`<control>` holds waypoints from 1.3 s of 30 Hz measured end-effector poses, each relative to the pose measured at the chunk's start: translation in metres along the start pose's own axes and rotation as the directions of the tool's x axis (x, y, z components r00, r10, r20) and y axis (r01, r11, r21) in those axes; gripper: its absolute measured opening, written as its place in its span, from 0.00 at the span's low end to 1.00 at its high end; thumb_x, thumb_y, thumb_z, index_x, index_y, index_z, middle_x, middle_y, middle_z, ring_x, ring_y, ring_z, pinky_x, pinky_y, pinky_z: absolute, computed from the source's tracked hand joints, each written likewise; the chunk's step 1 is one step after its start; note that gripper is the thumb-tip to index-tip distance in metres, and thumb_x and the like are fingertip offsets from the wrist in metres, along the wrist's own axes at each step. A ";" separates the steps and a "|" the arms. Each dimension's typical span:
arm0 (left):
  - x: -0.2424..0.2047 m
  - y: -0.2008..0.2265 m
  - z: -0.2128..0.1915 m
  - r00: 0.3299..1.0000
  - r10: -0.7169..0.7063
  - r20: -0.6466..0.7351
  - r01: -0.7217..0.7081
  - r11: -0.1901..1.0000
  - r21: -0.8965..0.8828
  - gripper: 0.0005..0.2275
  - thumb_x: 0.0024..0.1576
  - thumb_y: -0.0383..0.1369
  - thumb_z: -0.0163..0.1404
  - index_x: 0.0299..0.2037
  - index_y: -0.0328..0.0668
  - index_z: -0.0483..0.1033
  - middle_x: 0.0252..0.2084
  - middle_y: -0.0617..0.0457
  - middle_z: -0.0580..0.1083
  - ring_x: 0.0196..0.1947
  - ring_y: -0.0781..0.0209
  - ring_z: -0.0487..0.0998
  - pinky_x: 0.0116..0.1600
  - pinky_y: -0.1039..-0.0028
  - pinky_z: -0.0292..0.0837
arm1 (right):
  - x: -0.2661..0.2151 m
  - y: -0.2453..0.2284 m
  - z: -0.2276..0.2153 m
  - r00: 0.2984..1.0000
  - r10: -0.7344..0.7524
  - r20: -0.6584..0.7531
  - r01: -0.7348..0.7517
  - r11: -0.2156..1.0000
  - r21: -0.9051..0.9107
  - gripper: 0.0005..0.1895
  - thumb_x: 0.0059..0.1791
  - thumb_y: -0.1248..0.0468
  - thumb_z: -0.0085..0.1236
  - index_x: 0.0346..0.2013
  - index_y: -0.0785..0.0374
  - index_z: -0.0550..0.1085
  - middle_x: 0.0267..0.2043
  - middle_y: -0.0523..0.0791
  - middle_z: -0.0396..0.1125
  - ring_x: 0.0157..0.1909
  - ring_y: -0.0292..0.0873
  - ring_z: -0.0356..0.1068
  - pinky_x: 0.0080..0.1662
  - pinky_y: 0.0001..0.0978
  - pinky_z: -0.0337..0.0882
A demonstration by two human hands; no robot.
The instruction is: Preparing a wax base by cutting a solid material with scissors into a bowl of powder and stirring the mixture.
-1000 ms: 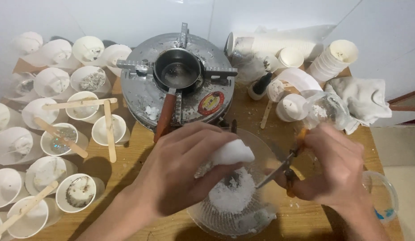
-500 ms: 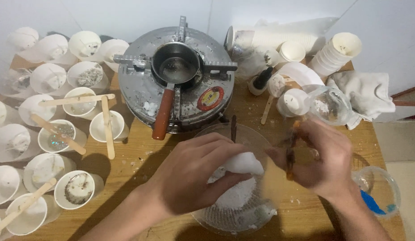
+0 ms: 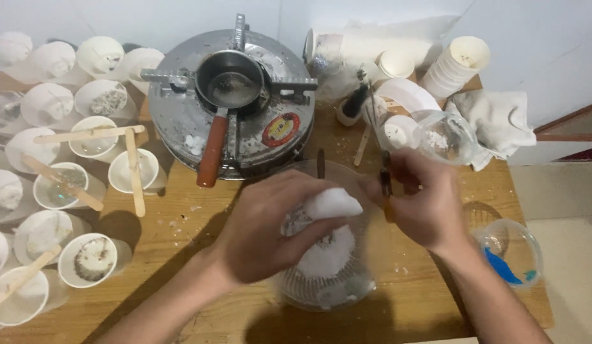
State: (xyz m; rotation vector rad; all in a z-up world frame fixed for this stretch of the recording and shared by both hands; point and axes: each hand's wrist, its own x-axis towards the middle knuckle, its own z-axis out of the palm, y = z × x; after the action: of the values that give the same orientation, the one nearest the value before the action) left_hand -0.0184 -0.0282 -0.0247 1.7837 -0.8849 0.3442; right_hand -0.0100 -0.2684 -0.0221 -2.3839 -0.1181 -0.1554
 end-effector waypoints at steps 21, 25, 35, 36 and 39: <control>-0.005 -0.011 0.002 0.981 -0.134 0.142 0.111 0.981 0.159 0.15 0.58 0.36 0.57 0.50 0.35 0.74 0.46 0.46 0.80 0.43 0.49 0.83 0.46 0.61 0.79 | -0.014 0.010 -0.027 0.787 -0.614 0.054 0.576 0.702 -0.419 0.12 0.38 0.63 0.65 0.27 0.65 0.71 0.25 0.44 0.64 0.26 0.44 0.60 0.27 0.34 0.58; -0.006 -0.011 -0.002 0.985 -0.132 0.111 0.111 0.978 0.178 0.15 0.58 0.37 0.57 0.48 0.32 0.76 0.45 0.44 0.79 0.43 0.48 0.82 0.47 0.60 0.78 | -0.015 0.012 -0.021 0.825 -0.552 0.117 0.534 0.697 -0.479 0.15 0.35 0.60 0.66 0.29 0.62 0.71 0.27 0.40 0.64 0.32 0.44 0.63 0.24 0.36 0.58; -0.014 -0.022 -0.002 0.991 -0.088 0.102 0.076 0.989 0.123 0.15 0.60 0.37 0.55 0.49 0.32 0.73 0.46 0.44 0.80 0.42 0.52 0.83 0.46 0.66 0.79 | -0.094 0.016 -0.015 0.989 0.146 -0.001 -0.145 0.984 0.107 0.15 0.34 0.66 0.77 0.19 0.61 0.73 0.22 0.41 0.70 0.26 0.36 0.68 0.36 0.27 0.70; -0.013 -0.021 -0.004 0.991 -0.081 0.104 0.068 0.990 0.124 0.14 0.61 0.37 0.53 0.49 0.31 0.73 0.45 0.45 0.80 0.42 0.52 0.82 0.45 0.66 0.77 | -0.112 0.023 -0.010 0.928 0.371 0.044 -0.371 0.902 0.223 0.13 0.30 0.69 0.80 0.22 0.63 0.80 0.26 0.44 0.79 0.31 0.39 0.78 0.41 0.29 0.78; -0.017 -0.029 0.000 0.993 -0.068 0.092 0.056 0.991 0.124 0.16 0.61 0.37 0.55 0.52 0.32 0.73 0.45 0.45 0.82 0.39 0.59 0.85 0.40 0.77 0.83 | -0.136 0.013 0.001 0.988 -0.148 -0.049 0.153 0.980 0.129 0.16 0.36 0.62 0.74 0.20 0.58 0.70 0.29 0.42 0.78 0.34 0.32 0.82 0.52 0.30 0.85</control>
State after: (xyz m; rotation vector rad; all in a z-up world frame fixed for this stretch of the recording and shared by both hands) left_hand -0.0093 -0.0163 -0.0551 1.9495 -0.8898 0.2790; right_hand -0.1423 -0.2830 -0.0517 -2.2375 -0.2826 -0.2581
